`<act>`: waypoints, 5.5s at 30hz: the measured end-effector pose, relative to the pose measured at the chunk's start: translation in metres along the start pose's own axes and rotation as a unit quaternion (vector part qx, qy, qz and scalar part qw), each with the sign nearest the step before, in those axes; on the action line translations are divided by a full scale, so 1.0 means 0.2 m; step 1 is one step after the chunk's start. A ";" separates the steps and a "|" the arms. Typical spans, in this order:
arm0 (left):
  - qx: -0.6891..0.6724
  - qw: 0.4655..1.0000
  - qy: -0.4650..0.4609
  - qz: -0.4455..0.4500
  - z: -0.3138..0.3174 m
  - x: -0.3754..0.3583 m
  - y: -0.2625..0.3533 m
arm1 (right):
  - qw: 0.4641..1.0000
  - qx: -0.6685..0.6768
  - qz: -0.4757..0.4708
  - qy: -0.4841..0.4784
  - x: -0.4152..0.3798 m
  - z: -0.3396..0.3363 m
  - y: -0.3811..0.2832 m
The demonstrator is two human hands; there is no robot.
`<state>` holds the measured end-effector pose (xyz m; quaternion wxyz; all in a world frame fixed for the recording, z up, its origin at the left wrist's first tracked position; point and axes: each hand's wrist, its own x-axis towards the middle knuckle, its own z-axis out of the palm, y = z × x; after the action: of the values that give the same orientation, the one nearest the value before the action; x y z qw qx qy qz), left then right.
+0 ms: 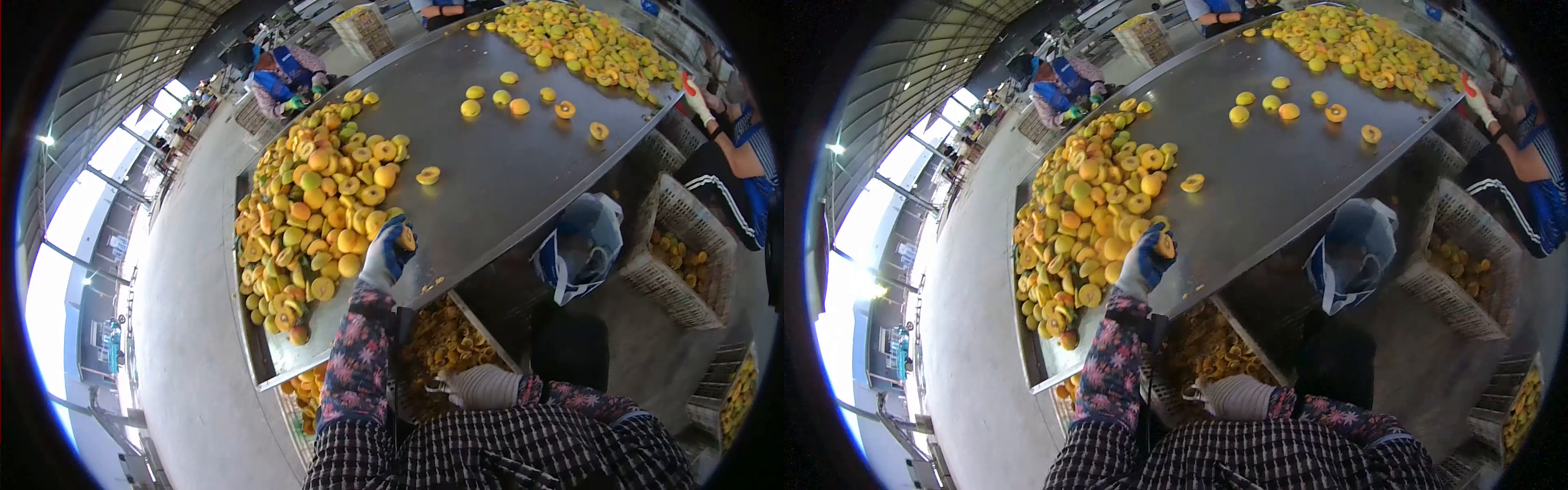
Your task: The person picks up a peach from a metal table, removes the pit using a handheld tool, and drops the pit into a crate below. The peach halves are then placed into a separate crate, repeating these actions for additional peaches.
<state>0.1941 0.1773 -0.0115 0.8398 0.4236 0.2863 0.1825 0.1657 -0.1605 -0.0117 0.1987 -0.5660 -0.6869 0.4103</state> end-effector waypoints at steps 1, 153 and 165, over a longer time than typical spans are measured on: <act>-0.086 0.996 -0.032 -0.005 0.02 -0.17 0.04 | 0.997 0.001 0.068 -0.026 -0.03 -0.11 -0.12; 0.247 0.782 0.422 0.386 -0.91 -2.02 0.17 | 0.898 0.287 0.163 0.292 0.07 -0.22 -0.34; 0.705 0.603 0.325 0.185 -1.51 -1.69 -0.34 | 0.936 -0.128 0.085 0.317 0.40 -0.35 -0.12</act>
<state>-0.2524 0.1360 -0.1011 0.0812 0.8411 0.4955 0.2010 0.1810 -0.0629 0.0331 0.2963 -0.7434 -0.5847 0.1335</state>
